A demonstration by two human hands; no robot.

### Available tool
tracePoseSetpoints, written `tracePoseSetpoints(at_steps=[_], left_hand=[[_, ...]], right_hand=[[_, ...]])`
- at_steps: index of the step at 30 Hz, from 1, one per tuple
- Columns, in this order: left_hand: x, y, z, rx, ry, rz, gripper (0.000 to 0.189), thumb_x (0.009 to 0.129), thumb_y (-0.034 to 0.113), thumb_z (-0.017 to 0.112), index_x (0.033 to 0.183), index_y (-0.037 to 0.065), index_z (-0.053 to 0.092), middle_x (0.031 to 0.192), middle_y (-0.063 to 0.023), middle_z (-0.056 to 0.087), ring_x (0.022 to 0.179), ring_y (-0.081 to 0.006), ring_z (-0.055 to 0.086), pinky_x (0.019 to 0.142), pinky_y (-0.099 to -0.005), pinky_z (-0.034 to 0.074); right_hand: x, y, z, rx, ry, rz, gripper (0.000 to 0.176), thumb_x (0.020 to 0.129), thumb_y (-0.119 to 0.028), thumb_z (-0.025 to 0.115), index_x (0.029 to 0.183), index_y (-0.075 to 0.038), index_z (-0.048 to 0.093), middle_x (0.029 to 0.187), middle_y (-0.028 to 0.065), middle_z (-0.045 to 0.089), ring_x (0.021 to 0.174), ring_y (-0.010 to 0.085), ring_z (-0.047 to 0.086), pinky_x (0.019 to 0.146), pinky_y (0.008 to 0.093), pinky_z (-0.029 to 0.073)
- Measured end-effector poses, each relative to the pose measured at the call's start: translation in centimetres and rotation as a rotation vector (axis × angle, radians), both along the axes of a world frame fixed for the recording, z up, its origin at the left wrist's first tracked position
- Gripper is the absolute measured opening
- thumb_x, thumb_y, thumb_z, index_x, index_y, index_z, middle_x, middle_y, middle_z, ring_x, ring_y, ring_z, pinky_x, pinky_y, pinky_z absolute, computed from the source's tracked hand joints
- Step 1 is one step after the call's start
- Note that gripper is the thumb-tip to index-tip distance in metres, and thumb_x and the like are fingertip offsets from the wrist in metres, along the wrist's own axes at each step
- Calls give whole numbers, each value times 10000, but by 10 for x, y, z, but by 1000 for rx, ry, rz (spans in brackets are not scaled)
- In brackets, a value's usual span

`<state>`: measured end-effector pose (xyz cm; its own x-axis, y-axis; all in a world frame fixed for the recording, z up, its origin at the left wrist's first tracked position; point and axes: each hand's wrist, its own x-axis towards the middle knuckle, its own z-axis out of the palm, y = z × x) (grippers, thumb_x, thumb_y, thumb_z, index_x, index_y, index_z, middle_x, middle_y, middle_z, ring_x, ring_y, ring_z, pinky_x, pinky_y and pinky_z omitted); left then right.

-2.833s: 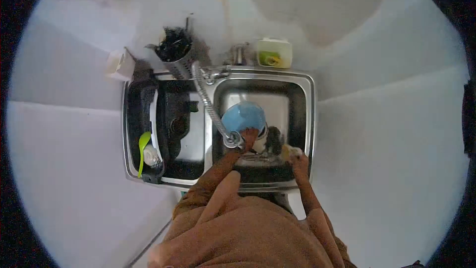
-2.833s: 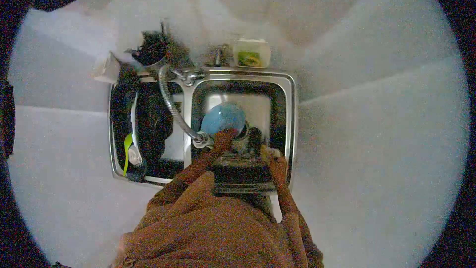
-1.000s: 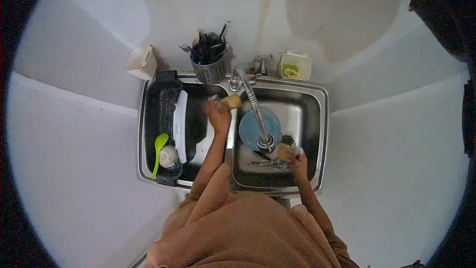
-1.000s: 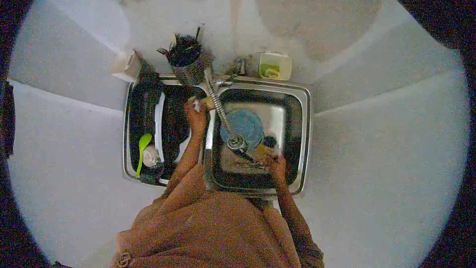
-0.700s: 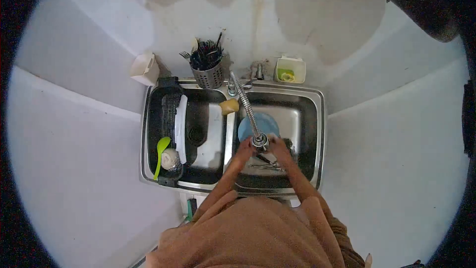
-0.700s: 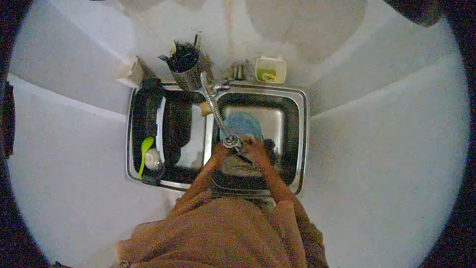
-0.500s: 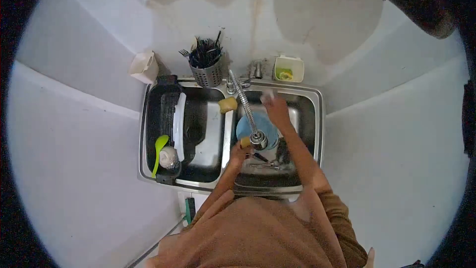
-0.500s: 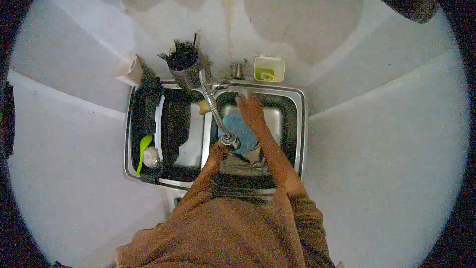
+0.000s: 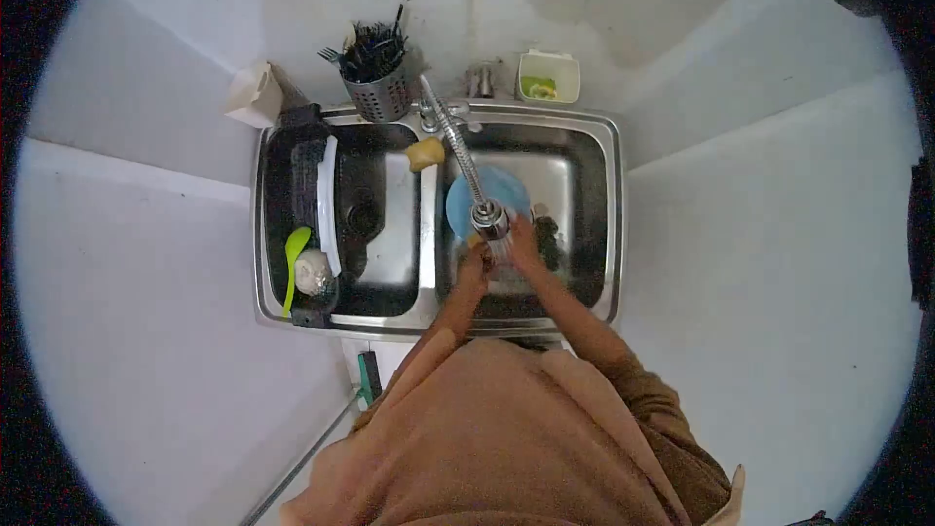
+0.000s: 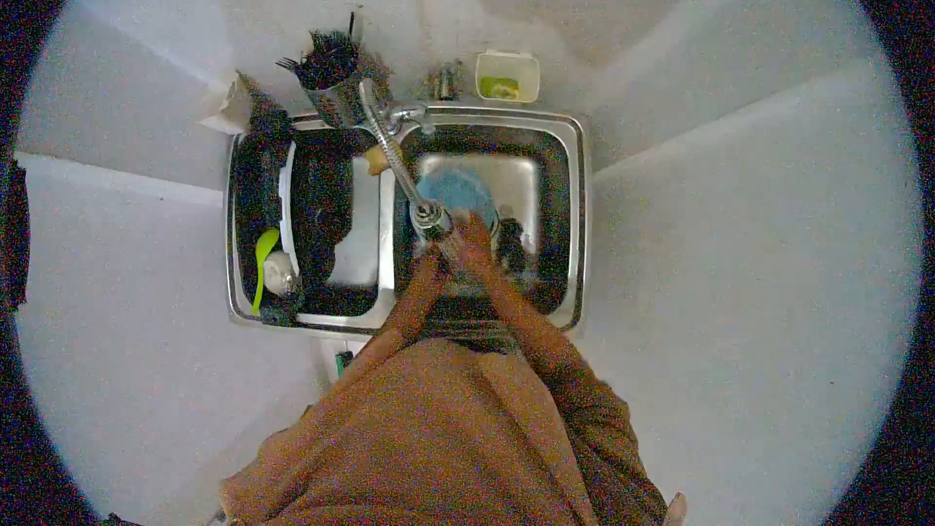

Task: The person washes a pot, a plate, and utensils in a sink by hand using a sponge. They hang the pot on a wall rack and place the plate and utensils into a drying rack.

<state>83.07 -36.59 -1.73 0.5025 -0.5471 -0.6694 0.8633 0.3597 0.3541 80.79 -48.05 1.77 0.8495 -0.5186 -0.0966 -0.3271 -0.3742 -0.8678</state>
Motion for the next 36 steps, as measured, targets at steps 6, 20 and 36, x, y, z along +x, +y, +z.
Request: tracePoseSetpoints(at_steps=[6,20,36], left_hand=[[-39,3,-78,138,-484,-16,182,865,274,475,907,104,526,692,-11,499,554,-123,485,511,-259,424],[-31,11,-34,494,-858,-445,361,881,370,410,1123,106,462,1007,-49,541,935,-185,511,739,-381,439],[-6,-16,42,52,30,-31,358,876,399,394,1010,92,523,933,-51,562,863,-216,542,747,-372,450]], right_hand=[[-50,21,-48,-30,64,232,323,851,-265,516,1014,12,552,861,111,606,787,245,556,681,325,457],[-43,11,-40,-227,222,-181,292,798,-214,546,983,11,531,996,213,541,902,347,535,734,423,436],[-53,31,29,43,231,111,346,839,-229,480,1158,-96,499,1170,165,500,1093,356,453,939,432,345]])
